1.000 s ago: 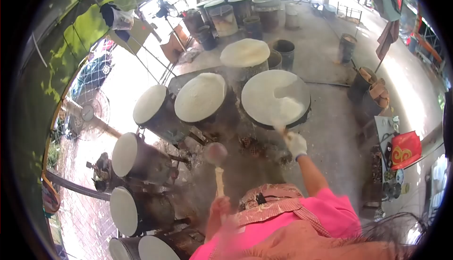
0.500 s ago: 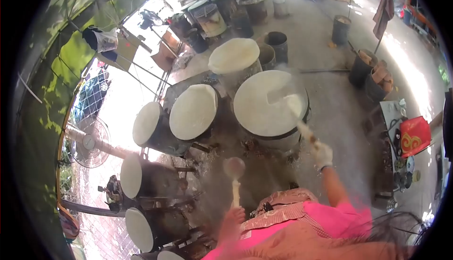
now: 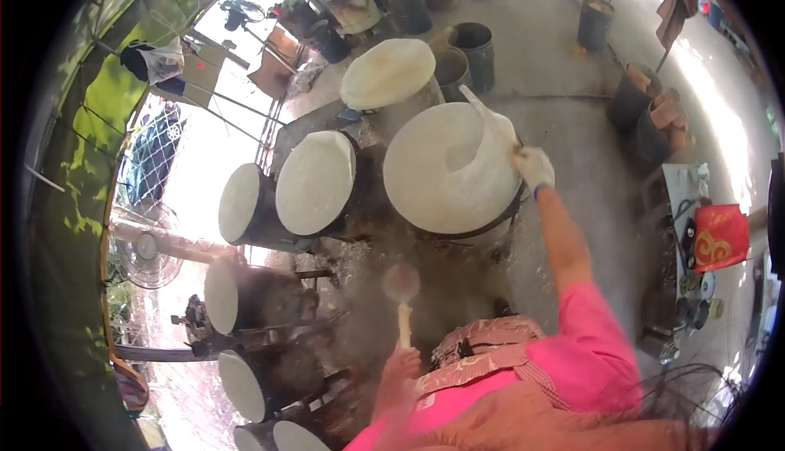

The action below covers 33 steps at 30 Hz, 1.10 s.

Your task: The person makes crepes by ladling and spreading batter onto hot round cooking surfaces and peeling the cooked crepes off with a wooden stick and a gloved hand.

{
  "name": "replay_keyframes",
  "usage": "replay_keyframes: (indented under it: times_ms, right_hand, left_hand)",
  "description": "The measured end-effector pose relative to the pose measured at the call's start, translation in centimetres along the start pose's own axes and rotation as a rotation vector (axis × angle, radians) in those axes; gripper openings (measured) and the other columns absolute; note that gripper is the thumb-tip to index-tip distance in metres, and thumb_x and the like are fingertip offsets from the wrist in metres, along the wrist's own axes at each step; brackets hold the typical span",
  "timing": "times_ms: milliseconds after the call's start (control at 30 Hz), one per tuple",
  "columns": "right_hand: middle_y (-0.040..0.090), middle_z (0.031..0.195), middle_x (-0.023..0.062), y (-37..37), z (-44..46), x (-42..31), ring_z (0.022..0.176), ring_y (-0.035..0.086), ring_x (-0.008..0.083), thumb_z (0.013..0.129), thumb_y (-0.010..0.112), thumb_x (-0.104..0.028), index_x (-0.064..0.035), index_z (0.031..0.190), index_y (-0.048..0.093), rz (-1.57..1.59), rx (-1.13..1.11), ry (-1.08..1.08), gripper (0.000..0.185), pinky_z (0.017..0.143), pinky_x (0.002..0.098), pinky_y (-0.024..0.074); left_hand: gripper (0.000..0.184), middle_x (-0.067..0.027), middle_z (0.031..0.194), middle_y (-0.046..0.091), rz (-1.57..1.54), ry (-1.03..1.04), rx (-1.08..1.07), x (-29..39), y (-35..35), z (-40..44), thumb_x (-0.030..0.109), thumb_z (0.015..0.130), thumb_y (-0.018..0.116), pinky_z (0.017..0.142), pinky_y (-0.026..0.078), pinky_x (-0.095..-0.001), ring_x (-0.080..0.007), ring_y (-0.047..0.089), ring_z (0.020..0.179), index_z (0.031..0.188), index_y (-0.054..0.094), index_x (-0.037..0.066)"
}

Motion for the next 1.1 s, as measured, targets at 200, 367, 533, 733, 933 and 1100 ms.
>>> replay_keyframes:
  times_ms: [200,367,533,733,933,1100]
  right_hand:
    - [0.061,0.060,0.0116,2.4,-8.3,-2.0,0.057,0.056,0.0145,0.080,0.065,-0.031,0.0019,0.093,0.068,0.579,-0.079,0.278,0.035,0.051,0.0338,0.0442]
    - [0.058,0.061,0.0030,-1.2,-12.2,-4.1,0.041,0.046,0.0119,0.081,0.064,-0.030,-0.0022,0.100,0.069,0.589,-0.184,0.271,0.035,0.039,0.0294,0.0357]
    - [0.048,0.053,0.0001,6.1,-17.6,1.1,0.037,0.041,0.0116,0.079,0.070,-0.024,-0.0030,0.078,0.064,0.940,-0.125,0.549,0.022,0.034,0.0282,0.0290]
    - [0.050,0.053,0.0020,-0.4,-14.8,-2.2,0.043,0.049,0.0139,0.083,0.064,-0.023,-0.0044,0.075,0.063,0.578,-0.167,0.432,0.020,0.041,0.0314,0.0383]
    - [0.062,0.069,0.0155,2.2,-7.3,0.3,0.068,0.062,0.0319,0.084,0.056,-0.031,-0.0121,0.078,0.065,-0.316,0.031,-0.303,0.022,0.064,0.0441,0.0484]
    - [0.064,0.075,0.0128,-2.6,-9.8,-0.4,0.070,0.063,0.0321,0.082,0.056,-0.030,-0.0143,0.079,0.066,-0.413,-0.150,-0.404,0.019,0.064,0.0445,0.0492]
  left_hand:
    - [0.029,0.0031,0.051,0.032,-0.122,-0.058,-0.241,1.1,-5.4,1.4,0.017,0.095,0.042,0.034,0.028,-0.0234,-0.0076,0.030,0.038,0.066,0.039,0.010]
    - [0.031,0.0027,0.050,0.033,-0.233,-0.177,-0.425,4.0,-7.5,2.4,0.018,0.095,0.042,0.034,0.030,-0.0236,-0.0080,0.032,0.038,0.065,0.039,0.010]
    - [0.032,0.0026,0.050,0.033,-0.170,-0.076,-0.441,7.0,-6.6,2.1,0.019,0.095,0.041,0.034,0.031,-0.0236,-0.0082,0.033,0.038,0.065,0.039,0.010]
    - [0.033,0.0023,0.050,0.033,-0.283,-0.158,-0.501,7.0,-11.0,1.2,0.020,0.095,0.041,0.035,0.032,-0.0236,-0.0085,0.034,0.039,0.064,0.039,0.009]
    - [0.042,0.0003,0.048,0.035,-0.487,-0.311,-0.614,8.4,-11.7,3.8,0.033,0.098,0.034,0.037,0.029,-0.0273,-0.0135,0.034,0.038,0.062,0.037,0.012]
    - [0.032,0.0030,0.050,0.032,-0.554,-0.289,-0.489,10.6,-5.6,3.7,0.017,0.093,0.046,0.031,0.027,-0.0233,-0.0083,0.031,0.036,0.063,0.036,0.010]
Point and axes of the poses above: each hand's wrist, its own z-axis towards the middle knuckle, its own y-axis out of the palm, x = y × z, the point moved 1 cm from there along z, towards the middle knuckle
